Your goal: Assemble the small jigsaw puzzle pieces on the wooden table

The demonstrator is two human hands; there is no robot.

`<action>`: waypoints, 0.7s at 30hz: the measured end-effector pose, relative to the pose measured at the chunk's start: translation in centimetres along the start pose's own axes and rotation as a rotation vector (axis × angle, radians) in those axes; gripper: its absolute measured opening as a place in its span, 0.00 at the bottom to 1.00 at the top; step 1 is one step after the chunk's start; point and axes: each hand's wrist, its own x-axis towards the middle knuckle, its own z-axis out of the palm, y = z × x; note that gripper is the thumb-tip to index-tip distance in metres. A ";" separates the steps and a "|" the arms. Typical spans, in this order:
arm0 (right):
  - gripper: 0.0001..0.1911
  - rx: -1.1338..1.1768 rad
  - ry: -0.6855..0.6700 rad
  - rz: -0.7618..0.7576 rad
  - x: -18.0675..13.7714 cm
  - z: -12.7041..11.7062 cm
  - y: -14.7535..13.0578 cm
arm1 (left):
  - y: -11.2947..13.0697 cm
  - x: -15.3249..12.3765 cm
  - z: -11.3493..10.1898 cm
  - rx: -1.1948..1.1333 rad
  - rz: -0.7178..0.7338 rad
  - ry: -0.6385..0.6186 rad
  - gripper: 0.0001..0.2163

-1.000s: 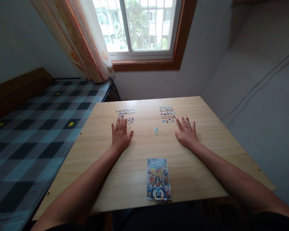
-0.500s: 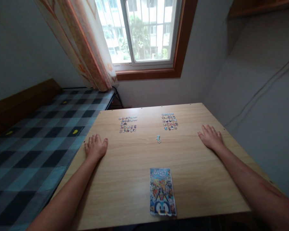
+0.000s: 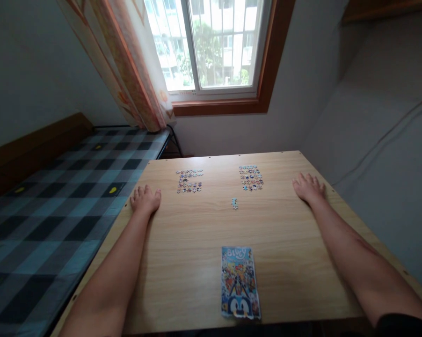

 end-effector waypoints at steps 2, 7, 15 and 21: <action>0.37 0.023 0.012 0.015 0.5 0.1 -0.2 | 0.1 0.2 0.0 0.002 -0.008 -0.005 0.36; 0.37 0.053 0.042 0.109 1.2 0.5 -1.1 | 0.5 0.7 0.1 -0.003 -0.045 -0.013 0.36; 0.37 0.069 0.070 0.125 2.0 1.6 -1.1 | 1.2 2.1 0.4 -0.034 -0.046 0.003 0.36; 0.36 0.087 0.071 0.114 2.5 1.3 -1.3 | 1.4 2.6 0.4 -0.010 -0.036 0.010 0.36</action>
